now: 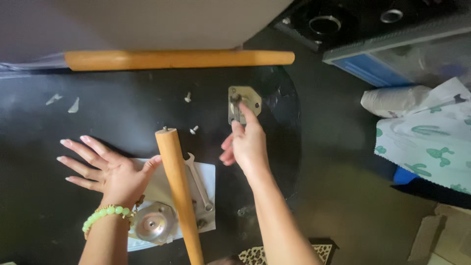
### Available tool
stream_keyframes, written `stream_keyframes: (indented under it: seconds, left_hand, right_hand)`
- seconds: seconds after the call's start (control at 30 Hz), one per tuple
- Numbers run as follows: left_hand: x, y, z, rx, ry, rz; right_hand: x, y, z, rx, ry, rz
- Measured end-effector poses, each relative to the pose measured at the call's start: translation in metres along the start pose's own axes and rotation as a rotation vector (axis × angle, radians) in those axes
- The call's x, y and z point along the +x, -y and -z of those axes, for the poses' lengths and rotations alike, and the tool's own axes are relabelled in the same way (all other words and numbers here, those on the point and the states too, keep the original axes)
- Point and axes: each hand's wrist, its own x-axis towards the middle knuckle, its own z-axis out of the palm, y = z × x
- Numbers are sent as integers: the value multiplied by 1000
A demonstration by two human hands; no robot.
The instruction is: The person uses a wrench to tighten screws on metal brackets attached to the underside of a table. They then insert wooden dowels into the brackets and secure them by tightening the screws further.
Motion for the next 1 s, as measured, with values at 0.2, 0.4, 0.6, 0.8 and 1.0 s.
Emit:
stream_keyframes:
  seconds: [0.2,0.4,0.6,0.8,1.0]
  left_hand:
    - [-1,-1,2,-20,6,11]
    - [0,-2,5,-33,9,15]
    - [-3,-5,7,-54,6,1]
    - [-3,-4,8,-59,20,14]
    - [-3,-4,5,-53,15,7]
  right_hand:
    - [8,1,8,-166,-93,105]
    - [20,21,28,-461,-109,207]
    - [35,44,47,-646,-25,162]
    - [59,61,63,-910,76,425]
    - [69,73,80,-1012,206,469]
